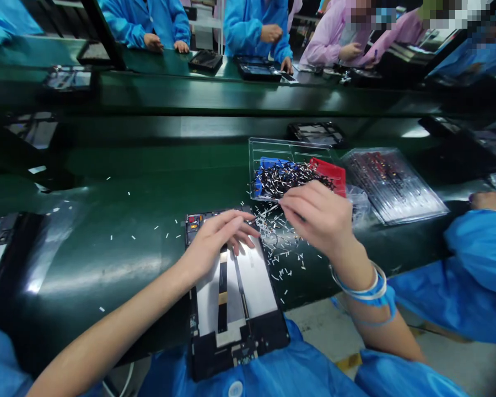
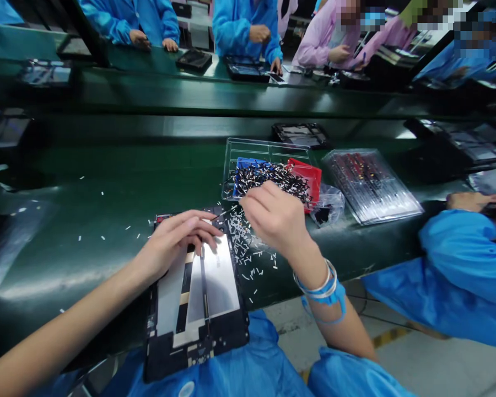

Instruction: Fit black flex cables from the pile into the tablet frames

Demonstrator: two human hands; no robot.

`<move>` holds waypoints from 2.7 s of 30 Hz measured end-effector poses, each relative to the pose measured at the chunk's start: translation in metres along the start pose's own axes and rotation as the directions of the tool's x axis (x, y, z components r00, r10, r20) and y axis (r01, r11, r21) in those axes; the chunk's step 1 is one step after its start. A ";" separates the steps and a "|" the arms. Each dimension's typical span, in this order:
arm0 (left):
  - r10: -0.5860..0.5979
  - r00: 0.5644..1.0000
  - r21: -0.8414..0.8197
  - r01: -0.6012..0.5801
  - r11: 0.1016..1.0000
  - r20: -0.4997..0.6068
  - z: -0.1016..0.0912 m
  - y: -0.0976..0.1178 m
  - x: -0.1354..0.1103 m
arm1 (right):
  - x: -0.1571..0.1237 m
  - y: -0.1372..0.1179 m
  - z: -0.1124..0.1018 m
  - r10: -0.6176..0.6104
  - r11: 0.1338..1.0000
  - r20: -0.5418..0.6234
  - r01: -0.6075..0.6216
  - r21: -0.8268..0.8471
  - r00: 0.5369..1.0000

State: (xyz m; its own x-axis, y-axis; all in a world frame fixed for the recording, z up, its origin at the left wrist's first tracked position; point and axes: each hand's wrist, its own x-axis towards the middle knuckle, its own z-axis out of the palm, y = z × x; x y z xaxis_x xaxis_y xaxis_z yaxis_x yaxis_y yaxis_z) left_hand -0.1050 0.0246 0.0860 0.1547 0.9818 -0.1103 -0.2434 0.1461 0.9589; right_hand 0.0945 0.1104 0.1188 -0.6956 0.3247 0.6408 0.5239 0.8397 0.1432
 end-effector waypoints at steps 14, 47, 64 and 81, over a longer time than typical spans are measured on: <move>-0.049 0.987 0.171 0.023 0.985 0.151 0.016 -0.010 -0.007 | -0.026 -0.058 -0.003 0.135 0.955 -0.047 -0.118 0.273 0.990; -0.238 0.951 -0.055 0.253 0.966 0.196 0.018 -0.022 -0.007 | -0.050 -0.059 -0.010 0.368 0.930 0.017 -0.367 -0.019 0.930; 0.474 0.748 0.716 0.002 0.698 -0.464 -0.037 -0.017 -0.112 | 0.011 -0.096 0.036 0.396 0.149 0.563 -0.656 0.740 0.725; 0.585 0.804 0.896 -0.331 0.297 0.103 -0.053 -0.074 -0.136 | 0.008 -0.139 0.044 0.356 0.307 0.696 -0.782 0.543 0.623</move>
State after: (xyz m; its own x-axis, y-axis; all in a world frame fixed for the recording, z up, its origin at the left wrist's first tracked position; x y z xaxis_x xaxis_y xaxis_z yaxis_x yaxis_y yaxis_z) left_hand -0.1587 -0.1136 0.0161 0.0802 0.8628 0.4992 0.7341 -0.3899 0.5559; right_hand -0.0054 0.0154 0.0703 -0.5893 0.8044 -0.0747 0.4374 0.2399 -0.8667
